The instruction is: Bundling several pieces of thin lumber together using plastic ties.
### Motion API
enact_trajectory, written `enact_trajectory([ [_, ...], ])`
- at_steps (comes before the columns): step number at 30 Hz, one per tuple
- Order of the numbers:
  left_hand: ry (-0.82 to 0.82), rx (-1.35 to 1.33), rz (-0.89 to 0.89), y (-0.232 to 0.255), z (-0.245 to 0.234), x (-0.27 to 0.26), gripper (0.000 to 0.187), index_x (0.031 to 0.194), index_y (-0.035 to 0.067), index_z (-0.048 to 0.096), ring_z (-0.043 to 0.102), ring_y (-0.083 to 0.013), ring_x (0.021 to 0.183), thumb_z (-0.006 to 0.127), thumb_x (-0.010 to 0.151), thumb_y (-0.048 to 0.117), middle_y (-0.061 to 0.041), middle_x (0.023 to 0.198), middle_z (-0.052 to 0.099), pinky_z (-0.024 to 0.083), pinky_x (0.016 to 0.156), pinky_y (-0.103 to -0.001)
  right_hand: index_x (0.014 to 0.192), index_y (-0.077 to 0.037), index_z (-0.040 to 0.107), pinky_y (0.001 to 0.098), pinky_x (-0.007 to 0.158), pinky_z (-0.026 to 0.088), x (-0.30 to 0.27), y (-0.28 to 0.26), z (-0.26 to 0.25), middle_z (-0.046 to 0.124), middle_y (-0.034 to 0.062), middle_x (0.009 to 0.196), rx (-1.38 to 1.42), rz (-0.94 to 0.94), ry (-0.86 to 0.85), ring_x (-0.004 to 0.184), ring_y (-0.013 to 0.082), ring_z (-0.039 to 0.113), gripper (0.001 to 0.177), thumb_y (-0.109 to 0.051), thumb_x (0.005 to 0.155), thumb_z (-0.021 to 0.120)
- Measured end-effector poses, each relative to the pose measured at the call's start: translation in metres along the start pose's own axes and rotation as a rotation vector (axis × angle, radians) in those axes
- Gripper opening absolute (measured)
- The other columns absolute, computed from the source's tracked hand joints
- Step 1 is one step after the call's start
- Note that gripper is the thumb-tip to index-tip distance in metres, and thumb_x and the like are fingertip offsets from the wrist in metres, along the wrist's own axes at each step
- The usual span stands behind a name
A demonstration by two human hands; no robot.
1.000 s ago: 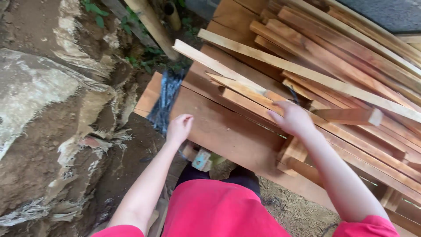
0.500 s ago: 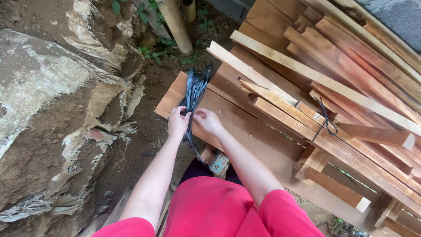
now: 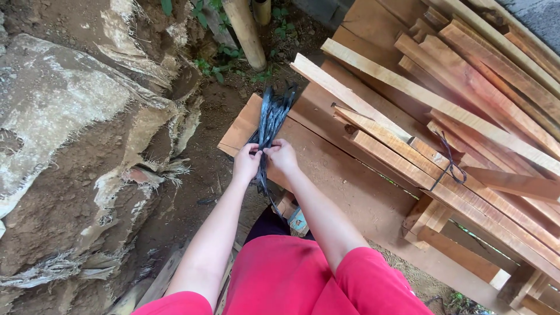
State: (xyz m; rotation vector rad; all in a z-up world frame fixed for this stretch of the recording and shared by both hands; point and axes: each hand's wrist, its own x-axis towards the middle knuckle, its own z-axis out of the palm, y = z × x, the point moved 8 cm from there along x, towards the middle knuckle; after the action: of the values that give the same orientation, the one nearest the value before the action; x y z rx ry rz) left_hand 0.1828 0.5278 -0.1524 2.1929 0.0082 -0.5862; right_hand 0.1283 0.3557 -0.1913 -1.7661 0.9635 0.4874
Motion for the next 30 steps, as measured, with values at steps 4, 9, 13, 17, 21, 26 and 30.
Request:
enact_trajectory([
  [4, -0.018, 0.022, 0.010, -0.010, 0.006, 0.007, 0.024, 0.109, 0.019, 0.075, 0.074, -0.0237, 0.082, 0.078, 0.086, 0.025, -0.003, 0.098, 0.076, 0.058, 0.074, -0.035, 0.114, -0.018, 0.073, 0.0408, 0.090, 0.058, 0.005, 0.015, -0.001, 0.079, -0.0011, 0.087, -0.063, -0.019, 0.036, 0.094, 0.0225, 0.076, 0.041, -0.032, 0.077, 0.083],
  [9, -0.027, 0.071, 0.016, 0.000, 0.003, 0.006, 0.024, 0.109, 0.017, 0.075, 0.074, -0.0243, 0.083, 0.078, 0.086, 0.023, -0.004, 0.098, 0.077, 0.058, 0.076, -0.035, 0.105, 0.000, 0.069, 0.0335, 0.062, 0.065, -0.011, 0.038, -0.023, 0.073, 0.0144, 0.087, 0.501, 0.020, -0.028, 0.067, 0.0203, 0.075, 0.022, -0.002, 0.096, 0.048],
  [13, -0.003, 0.102, 0.034, 0.009, 0.000, 0.003, 0.025, 0.110, 0.017, 0.076, 0.074, -0.0242, 0.084, 0.079, 0.086, 0.024, -0.003, 0.099, 0.076, 0.059, 0.077, -0.035, 0.096, 0.001, 0.064, 0.0352, 0.040, 0.056, -0.042, 0.035, -0.069, 0.060, 0.0133, 0.072, 0.604, 0.017, 0.070, 0.042, 0.0180, 0.059, 0.020, 0.000, 0.092, 0.045],
  [17, 0.003, 0.158, 0.046, 0.019, -0.003, -0.004, 0.028, 0.112, 0.016, 0.074, 0.075, -0.0254, 0.086, 0.078, 0.086, 0.023, -0.004, 0.101, 0.075, 0.059, 0.079, -0.036, 0.091, -0.011, 0.073, 0.0222, 0.046, 0.038, -0.061, 0.031, -0.116, 0.053, 0.0000, 0.059, 0.476, -0.068, 0.201, 0.050, 0.0089, 0.048, 0.020, -0.019, 0.094, 0.055],
  [21, 0.026, 0.192, 0.058, 0.012, 0.007, -0.006, 0.030, 0.115, 0.017, 0.072, 0.074, -0.0236, 0.087, 0.079, 0.086, 0.024, -0.003, 0.103, 0.073, 0.059, 0.081, -0.036, 0.092, -0.017, 0.078, 0.0222, 0.052, 0.034, -0.096, 0.014, -0.172, 0.055, -0.0034, 0.060, 0.374, -0.209, 0.387, 0.057, 0.0072, 0.045, 0.019, -0.025, 0.101, 0.063],
  [26, 0.090, 0.244, 0.135, 0.022, 0.012, -0.018, 0.033, 0.118, 0.014, 0.072, 0.074, -0.0269, 0.086, 0.078, 0.086, 0.021, -0.008, 0.104, 0.071, 0.059, 0.082, -0.039, 0.096, -0.012, 0.062, 0.0165, 0.047, 0.038, -0.126, 0.037, -0.227, 0.051, -0.0022, 0.064, 0.769, -0.338, 0.645, 0.048, 0.0056, 0.046, 0.025, -0.022, 0.111, 0.045],
  [30, 0.131, 0.360, -0.009, 0.038, 0.014, -0.027, 0.058, 0.140, 0.013, 0.057, 0.065, -0.0360, 0.118, 0.076, 0.088, 0.033, -0.012, 0.130, 0.060, 0.055, 0.096, -0.053, 0.098, -0.009, 0.061, 0.0193, 0.045, 0.042, -0.143, 0.063, -0.262, 0.057, 0.0049, 0.063, 0.852, -0.431, 0.741, 0.045, 0.0116, 0.055, 0.023, -0.019, 0.112, 0.044],
])
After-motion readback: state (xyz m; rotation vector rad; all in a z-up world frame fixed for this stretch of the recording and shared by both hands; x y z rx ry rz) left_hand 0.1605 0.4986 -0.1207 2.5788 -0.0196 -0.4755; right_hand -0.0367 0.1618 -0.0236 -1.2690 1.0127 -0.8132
